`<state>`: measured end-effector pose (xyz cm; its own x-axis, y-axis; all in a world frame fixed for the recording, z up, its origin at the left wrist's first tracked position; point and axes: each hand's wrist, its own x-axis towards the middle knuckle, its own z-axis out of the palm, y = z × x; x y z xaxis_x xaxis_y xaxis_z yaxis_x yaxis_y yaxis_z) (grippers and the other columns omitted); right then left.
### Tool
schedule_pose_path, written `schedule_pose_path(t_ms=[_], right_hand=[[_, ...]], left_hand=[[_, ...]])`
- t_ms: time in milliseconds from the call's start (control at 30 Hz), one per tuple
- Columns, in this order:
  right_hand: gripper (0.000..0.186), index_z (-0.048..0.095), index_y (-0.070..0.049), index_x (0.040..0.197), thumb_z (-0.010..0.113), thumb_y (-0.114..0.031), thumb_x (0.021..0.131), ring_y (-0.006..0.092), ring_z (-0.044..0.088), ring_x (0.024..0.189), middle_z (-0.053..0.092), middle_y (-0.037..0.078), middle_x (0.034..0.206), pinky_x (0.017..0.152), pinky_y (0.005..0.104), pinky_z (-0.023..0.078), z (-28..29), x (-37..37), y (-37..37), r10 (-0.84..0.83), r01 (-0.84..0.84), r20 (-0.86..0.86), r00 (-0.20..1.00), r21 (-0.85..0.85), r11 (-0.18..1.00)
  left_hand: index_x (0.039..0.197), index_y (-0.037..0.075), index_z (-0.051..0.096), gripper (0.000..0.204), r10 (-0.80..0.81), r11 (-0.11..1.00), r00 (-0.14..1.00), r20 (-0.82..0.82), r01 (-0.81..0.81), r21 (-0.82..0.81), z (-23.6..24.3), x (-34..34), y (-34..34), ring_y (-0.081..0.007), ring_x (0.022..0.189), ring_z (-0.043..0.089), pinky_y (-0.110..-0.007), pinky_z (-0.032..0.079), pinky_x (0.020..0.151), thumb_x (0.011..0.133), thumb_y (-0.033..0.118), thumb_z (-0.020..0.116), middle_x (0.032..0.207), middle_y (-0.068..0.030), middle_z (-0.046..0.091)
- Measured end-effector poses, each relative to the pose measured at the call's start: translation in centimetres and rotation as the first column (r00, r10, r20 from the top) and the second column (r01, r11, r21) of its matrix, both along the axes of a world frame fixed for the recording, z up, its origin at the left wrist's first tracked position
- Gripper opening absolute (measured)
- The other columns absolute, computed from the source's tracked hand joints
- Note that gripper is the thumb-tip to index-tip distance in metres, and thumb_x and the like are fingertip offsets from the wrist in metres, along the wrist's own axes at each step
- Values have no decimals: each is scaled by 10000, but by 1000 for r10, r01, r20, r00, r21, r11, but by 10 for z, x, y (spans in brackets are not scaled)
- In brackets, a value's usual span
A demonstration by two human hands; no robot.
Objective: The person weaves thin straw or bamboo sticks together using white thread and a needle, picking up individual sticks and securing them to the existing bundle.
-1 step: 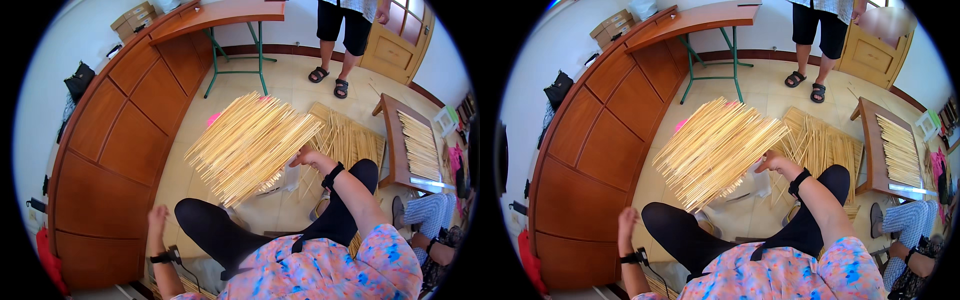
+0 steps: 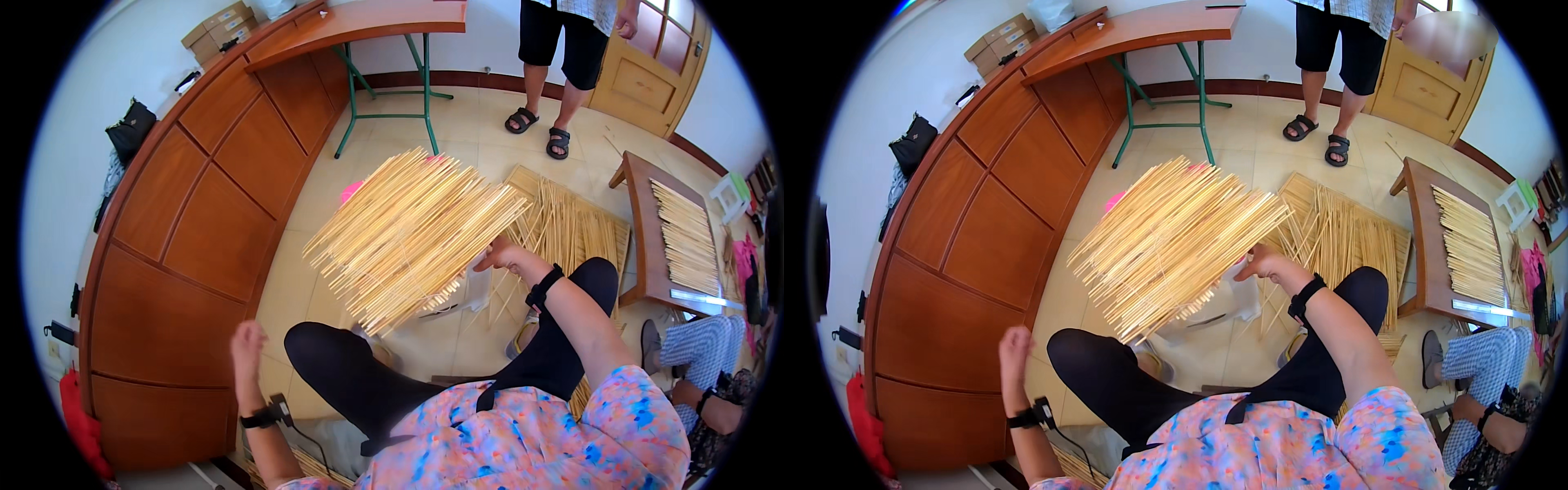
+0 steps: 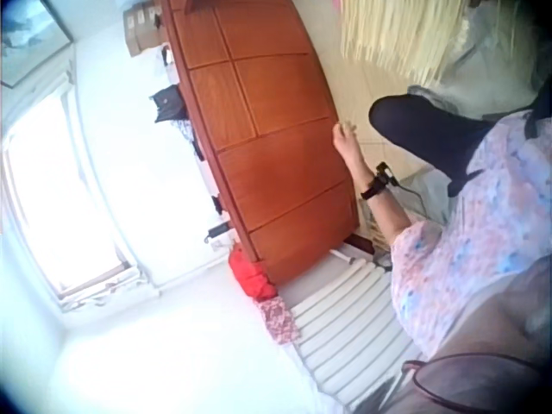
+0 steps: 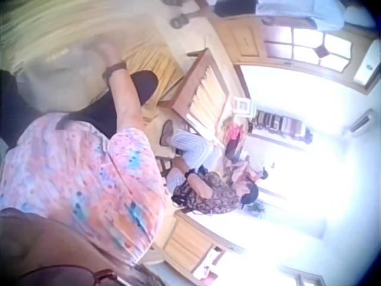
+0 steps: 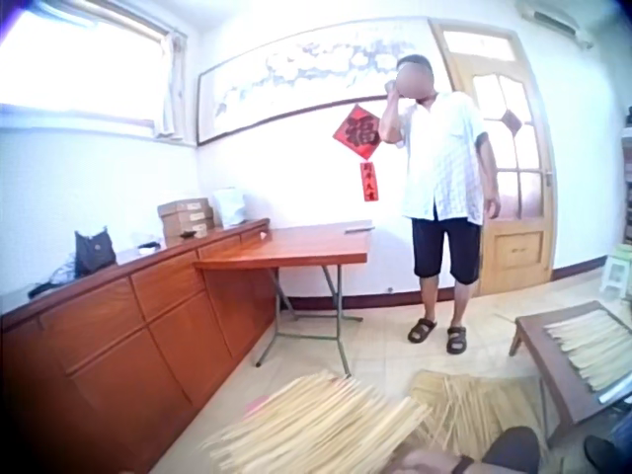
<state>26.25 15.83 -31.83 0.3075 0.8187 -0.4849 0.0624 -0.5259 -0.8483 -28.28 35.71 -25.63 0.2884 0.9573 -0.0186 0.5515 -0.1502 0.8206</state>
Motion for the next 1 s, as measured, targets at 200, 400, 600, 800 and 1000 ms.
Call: schedule_pose_path(t_ms=[200, 400, 600, 800, 1000], right_hand=[[884, 512, -11, 1258, 879, -33, 455, 259, 557, 1103, 585, 101, 1206, 892, 347, 468, -24, 1, -9, -83, 83, -8, 997, 240, 967], [885, 482, -3, 1284, 868, -26, 488, 258, 557, 1126, 584, 101, 1209, 912, 352, 473, -36, 0, -10, -102, 103, -20, 995, 230, 968], [416, 545, 1, 1194, 660, -214, 858, 152, 659, 807, 662, 101, 1025, 608, 232, 502, 26, 4, -36, 192, -141, 141, 971, -307, 941], [230, 589, -10, 1072, 569, -199, 942, 108, 649, 770, 670, 59, 930, 685, 240, 528, 97, -10, -56, 142, -115, -153, 978, 169, 979], [185, 579, -39, 1047, 563, -194, 948, 103, 634, 802, 650, 39, 929, 735, 238, 527, 128, -17, -35, 18, 107, -302, 953, 393, 913]], left_hand=[[1128, 10, 590, 210, -253, 960, 926, 281, 204, 193, 118, 131, -30, -102, 867, 602, -223, 461, 756, 951, 94, 515, 1002, -40, 626], [1094, -20, 603, 231, -589, 781, 799, -121, 602, 168, 112, 239, -16, -207, 912, 616, -285, 483, 804, 878, 61, 599, 1015, -132, 646], [1037, -12, 628, 269, -550, 663, 640, -536, 725, 186, 74, 282, -3, -330, 930, 607, -377, 481, 820, 802, 116, 660, 1020, -193, 633], [964, 6, 643, 226, -568, 666, 599, -564, 737, 112, 69, 299, -4, -313, 825, 628, -371, 495, 727, 790, 148, 666, 867, -156, 652], [832, 25, 670, 115, -536, 722, 647, -543, 684, 104, 64, 306, -8, -300, 734, 638, -372, 501, 680, 769, 119, 654, 757, -139, 660]])
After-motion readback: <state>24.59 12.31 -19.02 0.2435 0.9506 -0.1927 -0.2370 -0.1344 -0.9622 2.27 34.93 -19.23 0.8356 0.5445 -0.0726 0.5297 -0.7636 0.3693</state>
